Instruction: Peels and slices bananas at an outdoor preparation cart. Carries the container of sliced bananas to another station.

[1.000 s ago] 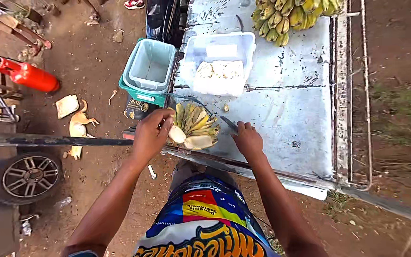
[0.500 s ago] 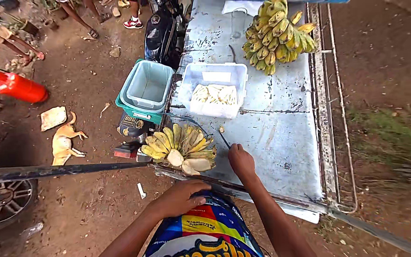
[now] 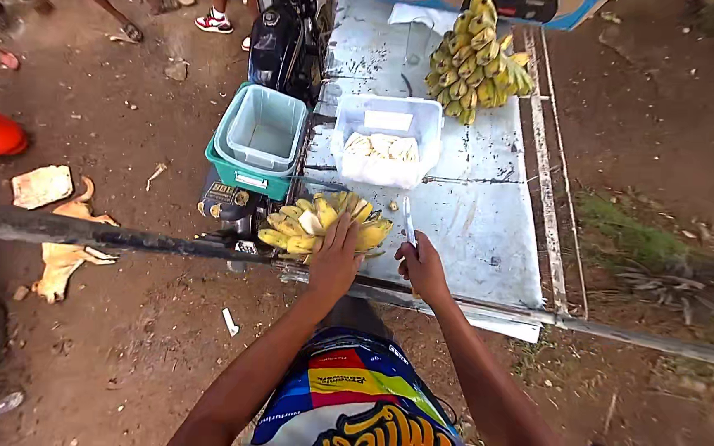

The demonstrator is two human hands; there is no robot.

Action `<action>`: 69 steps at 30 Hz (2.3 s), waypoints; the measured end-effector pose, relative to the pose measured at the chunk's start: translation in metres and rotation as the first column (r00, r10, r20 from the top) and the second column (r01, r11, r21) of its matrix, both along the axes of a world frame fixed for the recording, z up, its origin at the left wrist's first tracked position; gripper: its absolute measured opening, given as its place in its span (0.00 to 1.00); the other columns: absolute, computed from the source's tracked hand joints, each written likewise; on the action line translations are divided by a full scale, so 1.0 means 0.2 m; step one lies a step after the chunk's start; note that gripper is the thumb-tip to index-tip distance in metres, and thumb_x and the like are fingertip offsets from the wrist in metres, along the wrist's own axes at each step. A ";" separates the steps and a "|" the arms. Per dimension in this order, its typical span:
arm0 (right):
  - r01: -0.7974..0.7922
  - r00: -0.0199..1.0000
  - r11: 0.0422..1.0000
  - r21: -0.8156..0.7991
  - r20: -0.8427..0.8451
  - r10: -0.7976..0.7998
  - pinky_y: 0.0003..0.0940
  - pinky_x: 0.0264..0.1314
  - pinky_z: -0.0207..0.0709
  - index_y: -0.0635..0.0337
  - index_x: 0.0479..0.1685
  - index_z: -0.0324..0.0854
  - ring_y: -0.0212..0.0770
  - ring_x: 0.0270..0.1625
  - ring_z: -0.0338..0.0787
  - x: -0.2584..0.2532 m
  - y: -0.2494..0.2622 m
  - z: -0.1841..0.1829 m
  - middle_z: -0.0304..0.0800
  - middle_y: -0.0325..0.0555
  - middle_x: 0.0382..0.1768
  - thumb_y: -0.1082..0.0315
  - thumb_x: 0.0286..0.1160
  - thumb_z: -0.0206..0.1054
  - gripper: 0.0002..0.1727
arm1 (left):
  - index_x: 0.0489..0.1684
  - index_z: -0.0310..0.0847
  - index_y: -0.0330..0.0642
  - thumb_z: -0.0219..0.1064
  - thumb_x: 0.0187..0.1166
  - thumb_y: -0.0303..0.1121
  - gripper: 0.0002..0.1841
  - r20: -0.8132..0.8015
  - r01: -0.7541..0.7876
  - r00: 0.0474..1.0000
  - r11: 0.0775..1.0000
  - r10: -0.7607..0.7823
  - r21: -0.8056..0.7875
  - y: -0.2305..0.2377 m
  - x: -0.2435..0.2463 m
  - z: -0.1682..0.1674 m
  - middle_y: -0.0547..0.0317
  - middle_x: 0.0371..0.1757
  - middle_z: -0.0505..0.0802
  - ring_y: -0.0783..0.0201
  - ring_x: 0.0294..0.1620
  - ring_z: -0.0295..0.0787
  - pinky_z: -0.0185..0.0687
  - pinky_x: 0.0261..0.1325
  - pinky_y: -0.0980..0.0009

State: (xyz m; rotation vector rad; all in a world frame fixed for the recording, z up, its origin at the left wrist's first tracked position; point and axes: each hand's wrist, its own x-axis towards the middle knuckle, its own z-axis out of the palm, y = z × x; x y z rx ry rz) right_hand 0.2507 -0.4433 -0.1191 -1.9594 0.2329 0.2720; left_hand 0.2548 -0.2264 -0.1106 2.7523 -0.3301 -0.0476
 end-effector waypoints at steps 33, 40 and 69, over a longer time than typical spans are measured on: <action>-0.227 0.905 0.962 -0.151 0.333 0.265 0.37 0.37 0.88 0.75 0.77 0.73 0.38 0.33 0.88 0.03 -0.06 0.03 0.89 0.54 0.41 0.63 0.91 0.52 0.26 | 0.66 0.85 0.54 0.84 0.62 0.48 0.30 0.220 -0.057 0.971 0.983 0.096 -0.176 -0.11 0.10 -0.05 0.63 0.62 0.93 0.56 0.66 0.87 0.75 0.71 0.41; -0.129 0.989 0.975 0.179 0.089 0.115 0.33 0.21 0.78 0.52 0.93 0.61 0.35 0.19 0.78 0.00 -0.02 0.04 0.84 0.44 0.28 0.63 0.89 0.59 0.32 | 0.66 0.85 0.53 0.85 0.60 0.47 0.31 0.246 -0.055 0.965 0.990 0.086 -0.130 -0.15 0.08 -0.08 0.59 0.63 0.93 0.50 0.66 0.87 0.73 0.68 0.36; 0.082 0.994 0.898 0.431 -0.105 -0.041 0.25 0.15 0.60 0.53 0.84 0.75 0.30 0.14 0.63 -0.04 0.10 0.10 0.71 0.39 0.19 0.64 0.89 0.61 0.25 | 0.66 0.83 0.52 0.82 0.63 0.54 0.32 0.220 -0.089 0.968 0.982 0.124 -0.165 -0.14 0.00 -0.07 0.62 0.65 0.91 0.52 0.69 0.84 0.73 0.64 0.37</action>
